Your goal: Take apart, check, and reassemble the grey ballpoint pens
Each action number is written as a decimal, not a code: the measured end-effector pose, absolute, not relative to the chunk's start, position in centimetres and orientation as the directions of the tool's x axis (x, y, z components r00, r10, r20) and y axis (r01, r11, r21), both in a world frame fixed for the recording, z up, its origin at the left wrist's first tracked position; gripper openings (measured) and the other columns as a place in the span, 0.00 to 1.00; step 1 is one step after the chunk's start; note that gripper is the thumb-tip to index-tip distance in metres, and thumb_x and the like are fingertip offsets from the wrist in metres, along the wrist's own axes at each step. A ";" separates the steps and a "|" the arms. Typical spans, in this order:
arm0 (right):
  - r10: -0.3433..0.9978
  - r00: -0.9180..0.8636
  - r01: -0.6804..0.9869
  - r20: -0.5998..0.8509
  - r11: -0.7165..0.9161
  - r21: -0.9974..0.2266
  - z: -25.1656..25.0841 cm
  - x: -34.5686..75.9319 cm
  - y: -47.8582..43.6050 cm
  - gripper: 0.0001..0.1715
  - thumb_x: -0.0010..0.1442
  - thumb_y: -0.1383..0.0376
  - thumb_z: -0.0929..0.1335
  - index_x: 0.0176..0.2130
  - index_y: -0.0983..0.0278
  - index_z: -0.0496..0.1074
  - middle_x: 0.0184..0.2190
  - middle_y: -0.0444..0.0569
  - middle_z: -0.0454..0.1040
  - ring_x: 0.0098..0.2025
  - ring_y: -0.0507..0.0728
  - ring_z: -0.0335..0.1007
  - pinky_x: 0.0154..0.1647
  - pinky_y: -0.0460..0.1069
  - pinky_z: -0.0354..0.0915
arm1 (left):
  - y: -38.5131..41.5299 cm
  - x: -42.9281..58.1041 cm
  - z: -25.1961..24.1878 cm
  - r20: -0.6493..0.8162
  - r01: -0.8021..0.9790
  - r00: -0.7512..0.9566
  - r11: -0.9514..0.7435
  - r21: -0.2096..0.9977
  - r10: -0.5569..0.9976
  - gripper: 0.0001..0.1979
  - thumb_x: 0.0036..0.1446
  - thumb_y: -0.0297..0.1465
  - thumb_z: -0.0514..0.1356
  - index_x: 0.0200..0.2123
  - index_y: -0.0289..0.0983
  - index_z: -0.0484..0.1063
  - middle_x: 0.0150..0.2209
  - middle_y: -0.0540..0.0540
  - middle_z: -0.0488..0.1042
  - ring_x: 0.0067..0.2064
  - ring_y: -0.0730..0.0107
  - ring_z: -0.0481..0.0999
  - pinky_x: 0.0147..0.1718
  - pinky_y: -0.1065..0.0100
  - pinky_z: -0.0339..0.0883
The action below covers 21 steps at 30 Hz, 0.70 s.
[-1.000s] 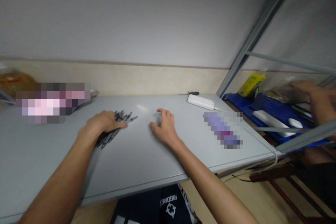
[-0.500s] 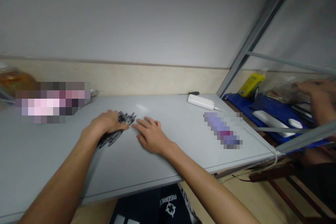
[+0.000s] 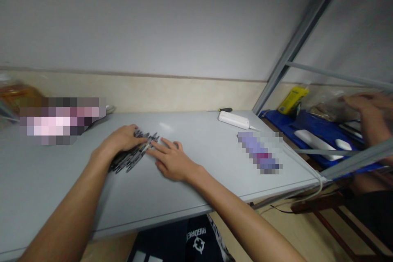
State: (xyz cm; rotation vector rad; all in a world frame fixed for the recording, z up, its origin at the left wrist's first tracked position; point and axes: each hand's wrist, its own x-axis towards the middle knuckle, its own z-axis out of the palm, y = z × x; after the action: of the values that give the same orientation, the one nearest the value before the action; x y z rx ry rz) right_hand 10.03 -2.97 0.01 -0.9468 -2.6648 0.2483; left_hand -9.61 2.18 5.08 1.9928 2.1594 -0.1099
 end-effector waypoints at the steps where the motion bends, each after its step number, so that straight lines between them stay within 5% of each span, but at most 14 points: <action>1: 0.620 -0.753 0.570 0.221 0.782 -0.250 0.0 9.9 -3.0 0.27 0.62 0.63 0.57 0.61 0.54 0.54 0.65 0.45 0.50 0.64 0.63 0.40 0.55 0.68 0.49 | 2.3 -9.7 4.9 -0.195 0.993 -0.072 0.088 0.073 0.978 0.35 0.51 0.45 0.54 0.56 0.28 0.61 0.54 0.32 0.68 0.52 0.53 0.70 0.49 0.65 0.62; 8: 0.604 -0.753 0.569 0.262 0.797 -0.204 0.1 9.5 -3.3 0.24 0.63 0.61 0.59 0.58 0.56 0.57 0.60 0.48 0.58 0.61 0.62 0.45 0.55 0.63 0.51 | 3.0 -10.6 3.8 -0.147 0.993 -0.119 0.122 0.010 0.982 0.28 0.54 0.44 0.50 0.53 0.33 0.65 0.50 0.34 0.71 0.53 0.51 0.69 0.46 0.63 0.63; 15: 0.640 -0.710 0.611 0.295 0.767 -0.195 0.3 10.1 -3.2 0.18 0.61 0.64 0.61 0.51 0.59 0.66 0.48 0.51 0.65 0.50 0.59 0.54 0.49 0.56 0.52 | 2.2 -9.4 3.4 -0.144 0.991 -0.120 0.126 0.038 0.982 0.49 0.41 0.61 0.50 0.57 0.31 0.59 0.54 0.26 0.63 0.54 0.38 0.64 0.45 0.55 0.62; 21: 0.807 -0.534 0.785 0.253 0.584 -0.205 0.0 12.0 -2.1 0.17 0.62 0.70 0.58 0.45 0.58 0.71 0.41 0.51 0.69 0.43 0.58 0.59 0.40 0.53 0.56 | 2.2 -9.3 4.0 -0.199 0.998 -0.057 0.060 0.009 0.978 0.39 0.44 0.53 0.56 0.56 0.36 0.62 0.52 0.31 0.67 0.52 0.45 0.67 0.45 0.60 0.63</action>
State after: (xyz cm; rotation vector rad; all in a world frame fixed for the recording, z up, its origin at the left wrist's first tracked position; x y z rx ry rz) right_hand 11.99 -2.13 0.01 -1.2978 -2.4983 0.0939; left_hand -9.35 2.15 3.96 2.0461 2.1715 -0.1956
